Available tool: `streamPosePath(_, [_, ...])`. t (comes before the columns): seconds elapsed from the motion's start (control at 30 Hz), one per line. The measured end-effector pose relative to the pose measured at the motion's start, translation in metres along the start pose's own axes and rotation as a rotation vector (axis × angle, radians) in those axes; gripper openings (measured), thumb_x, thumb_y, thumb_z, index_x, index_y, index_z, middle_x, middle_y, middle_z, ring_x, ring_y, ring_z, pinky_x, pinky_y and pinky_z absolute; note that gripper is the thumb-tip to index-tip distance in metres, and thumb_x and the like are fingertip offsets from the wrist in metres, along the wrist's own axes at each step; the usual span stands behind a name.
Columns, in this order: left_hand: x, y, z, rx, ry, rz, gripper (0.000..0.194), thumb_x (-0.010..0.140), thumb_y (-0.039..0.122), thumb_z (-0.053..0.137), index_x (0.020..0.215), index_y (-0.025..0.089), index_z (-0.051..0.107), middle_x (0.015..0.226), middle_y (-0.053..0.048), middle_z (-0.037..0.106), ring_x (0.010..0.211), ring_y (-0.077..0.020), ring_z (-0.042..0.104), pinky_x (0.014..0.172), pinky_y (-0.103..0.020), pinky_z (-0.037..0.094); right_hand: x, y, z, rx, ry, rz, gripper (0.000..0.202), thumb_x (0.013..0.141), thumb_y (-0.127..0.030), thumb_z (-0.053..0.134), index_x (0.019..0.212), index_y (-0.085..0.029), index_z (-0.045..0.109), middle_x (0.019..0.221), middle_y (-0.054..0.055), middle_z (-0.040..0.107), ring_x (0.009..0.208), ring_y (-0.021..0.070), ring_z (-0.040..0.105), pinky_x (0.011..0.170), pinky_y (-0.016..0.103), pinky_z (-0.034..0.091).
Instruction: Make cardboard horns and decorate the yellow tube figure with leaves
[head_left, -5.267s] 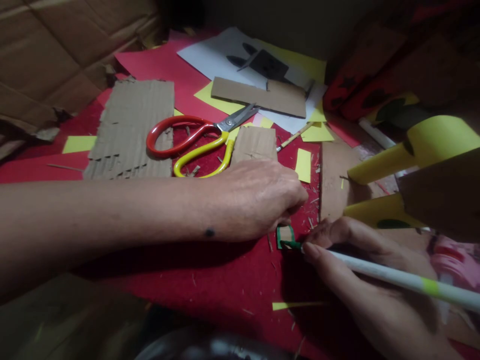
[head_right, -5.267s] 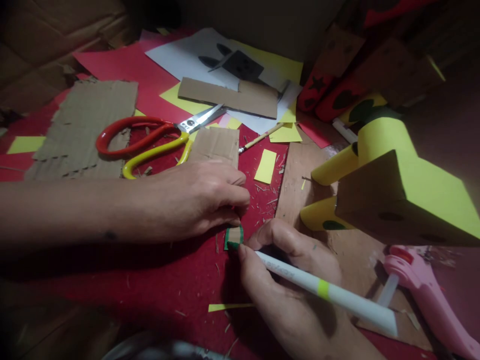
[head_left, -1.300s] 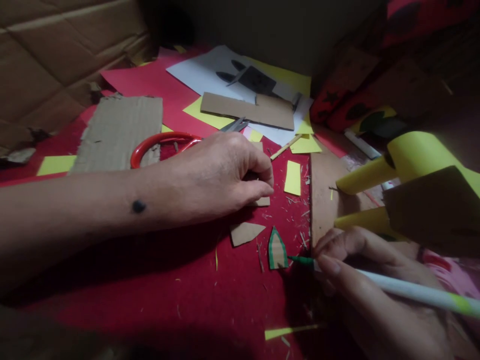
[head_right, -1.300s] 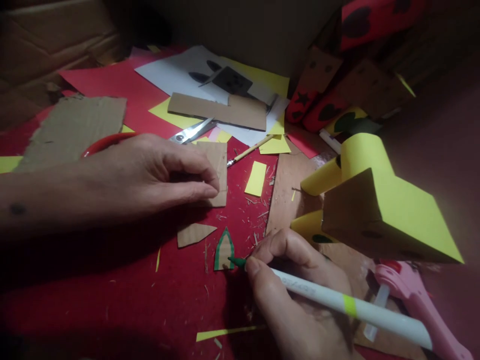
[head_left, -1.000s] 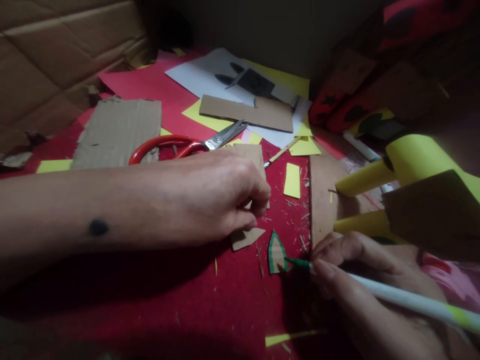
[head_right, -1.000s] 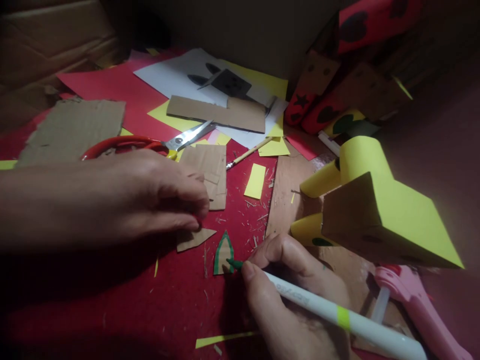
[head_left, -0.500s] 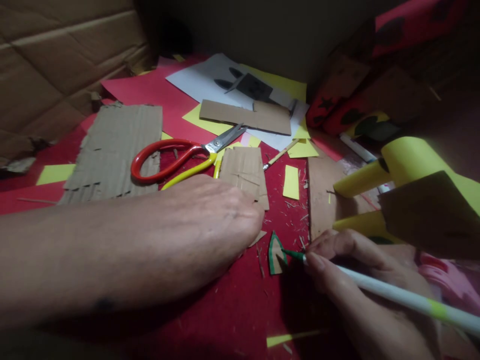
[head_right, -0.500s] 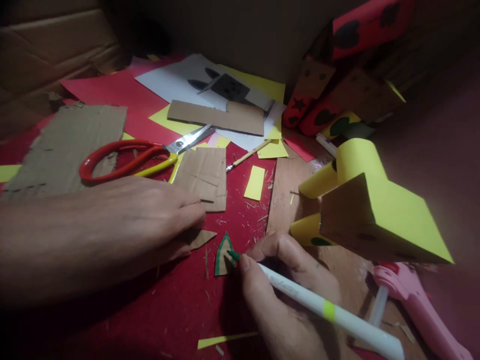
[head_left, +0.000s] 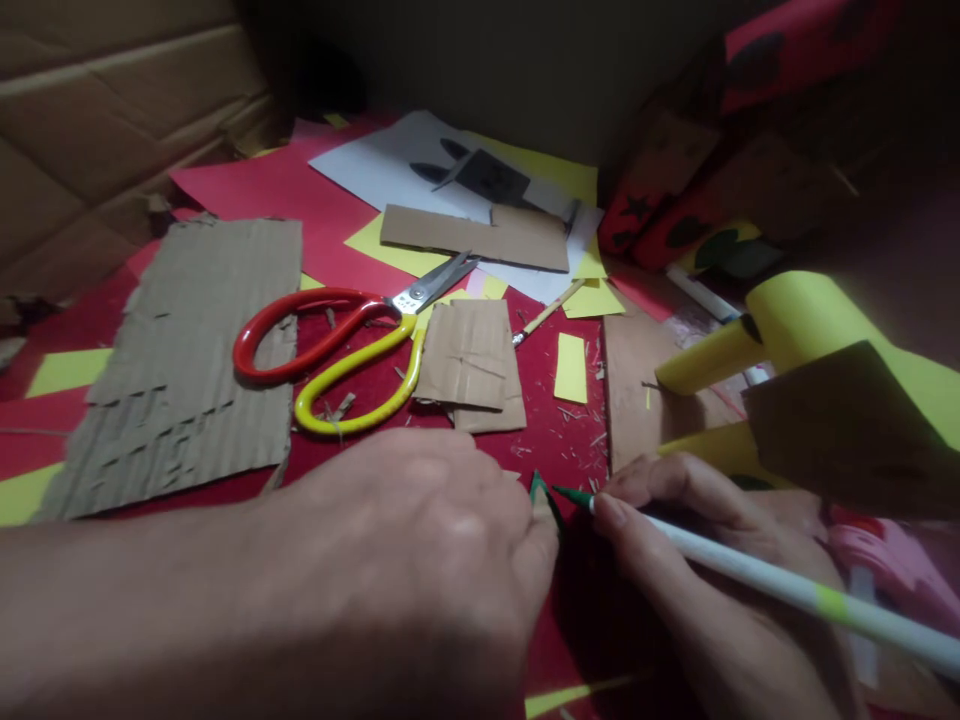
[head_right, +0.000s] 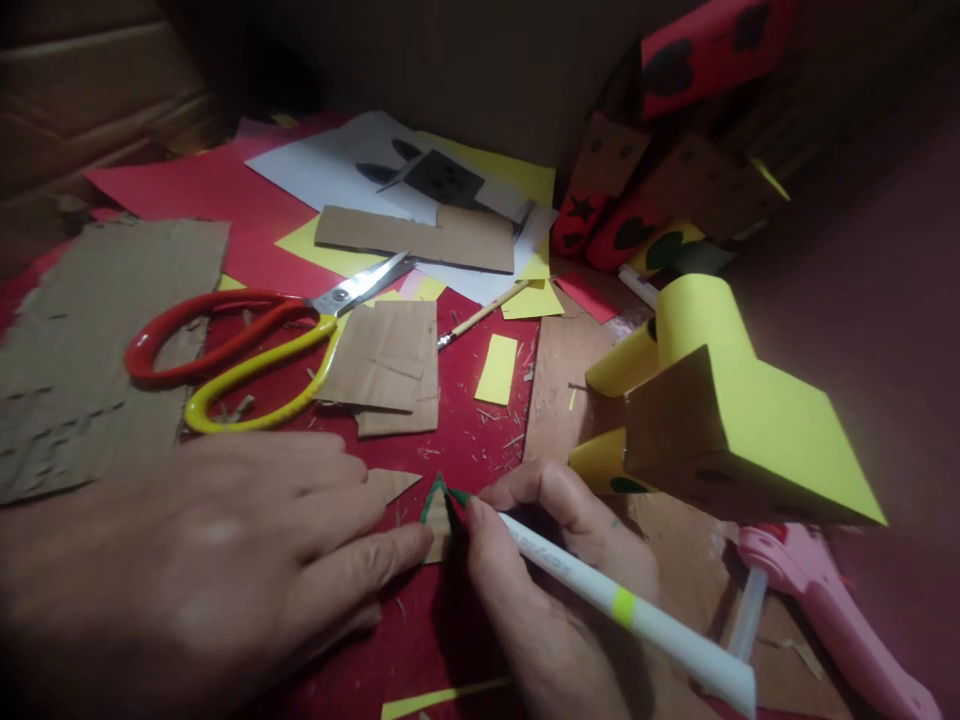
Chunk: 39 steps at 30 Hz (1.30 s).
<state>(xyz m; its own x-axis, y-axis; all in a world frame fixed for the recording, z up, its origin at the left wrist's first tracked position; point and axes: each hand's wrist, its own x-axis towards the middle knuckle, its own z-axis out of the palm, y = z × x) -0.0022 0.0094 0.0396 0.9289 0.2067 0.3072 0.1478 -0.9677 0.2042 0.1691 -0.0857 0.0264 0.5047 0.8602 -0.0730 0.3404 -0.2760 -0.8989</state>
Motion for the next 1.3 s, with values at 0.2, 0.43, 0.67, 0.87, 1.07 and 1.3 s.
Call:
streamPosePath(0.2, [-0.003, 0.010, 0.012, 0.095, 0.064, -0.021, 0.036, 0.086, 0.012, 0.040, 0.072, 0.021, 0.071, 0.068, -0.001, 0.072, 0.051, -0.0188, 0.056, 0.056, -0.037, 0.043, 0.002, -0.009, -0.002, -0.164, -0.049, -0.082, 0.020, 0.075, -0.037, 0.069, 0.062, -0.023, 0.063, 0.052, -0.002, 0.065, 0.044, 0.0122, 0.060, 0.040, 0.017, 0.044])
streamPosePath(0.43, [-0.009, 0.015, 0.017, 0.282, 0.082, 0.006, 0.026, 0.086, 0.015, 0.049, 0.086, 0.023, 0.074, 0.073, 0.003, 0.072, 0.056, -0.0164, 0.057, 0.064, -0.036, 0.041, -0.001, -0.018, 0.001, -0.276, -0.019, -0.147, 0.018, 0.076, -0.031, 0.063, 0.059, -0.024, 0.064, 0.053, -0.004, 0.066, 0.044, 0.0108, 0.058, 0.043, 0.018, 0.044])
streamPosePath(0.67, [-0.012, 0.017, 0.018, 0.294, 0.103, 0.004, 0.028, 0.085, 0.012, 0.048, 0.089, 0.024, 0.073, 0.076, 0.006, 0.073, 0.059, -0.0141, 0.056, 0.064, -0.033, 0.040, -0.001, -0.017, 0.004, -0.259, -0.003, -0.176, 0.017, 0.075, -0.028, 0.063, 0.058, -0.025, 0.063, 0.049, -0.007, 0.063, 0.041, 0.0089, 0.055, 0.041, 0.016, 0.042])
streamPosePath(0.87, [-0.006, 0.017, 0.016, 0.306, 0.116, 0.025, 0.034, 0.087, 0.007, 0.044, 0.085, 0.024, 0.074, 0.073, 0.008, 0.072, 0.057, -0.0126, 0.057, 0.057, -0.030, 0.039, 0.000, -0.016, 0.004, -0.284, -0.017, -0.180, 0.018, 0.075, -0.028, 0.062, 0.058, -0.025, 0.063, 0.050, -0.006, 0.063, 0.042, 0.0107, 0.057, 0.040, 0.018, 0.043])
streamPosePath(1.07, [-0.006, 0.015, 0.020, 0.315, 0.150, 0.065, 0.032, 0.086, 0.007, 0.046, 0.081, 0.024, 0.073, 0.066, 0.008, 0.070, 0.051, -0.0117, 0.056, 0.052, -0.027, 0.040, -0.002, -0.016, 0.005, -0.265, -0.002, -0.153, 0.020, 0.074, -0.029, 0.063, 0.055, -0.025, 0.062, 0.045, -0.006, 0.060, 0.040, 0.0111, 0.054, 0.040, 0.019, 0.041])
streamPosePath(1.3, [-0.003, 0.014, 0.023, 0.288, 0.175, 0.056, 0.031, 0.086, 0.009, 0.048, 0.077, 0.025, 0.073, 0.065, 0.008, 0.070, 0.051, -0.0125, 0.055, 0.053, -0.029, 0.041, -0.004, -0.018, 0.003, -0.289, -0.024, -0.067, 0.022, 0.074, -0.036, 0.063, 0.054, -0.026, 0.061, 0.048, -0.005, 0.062, 0.043, 0.0132, 0.057, 0.042, 0.022, 0.042])
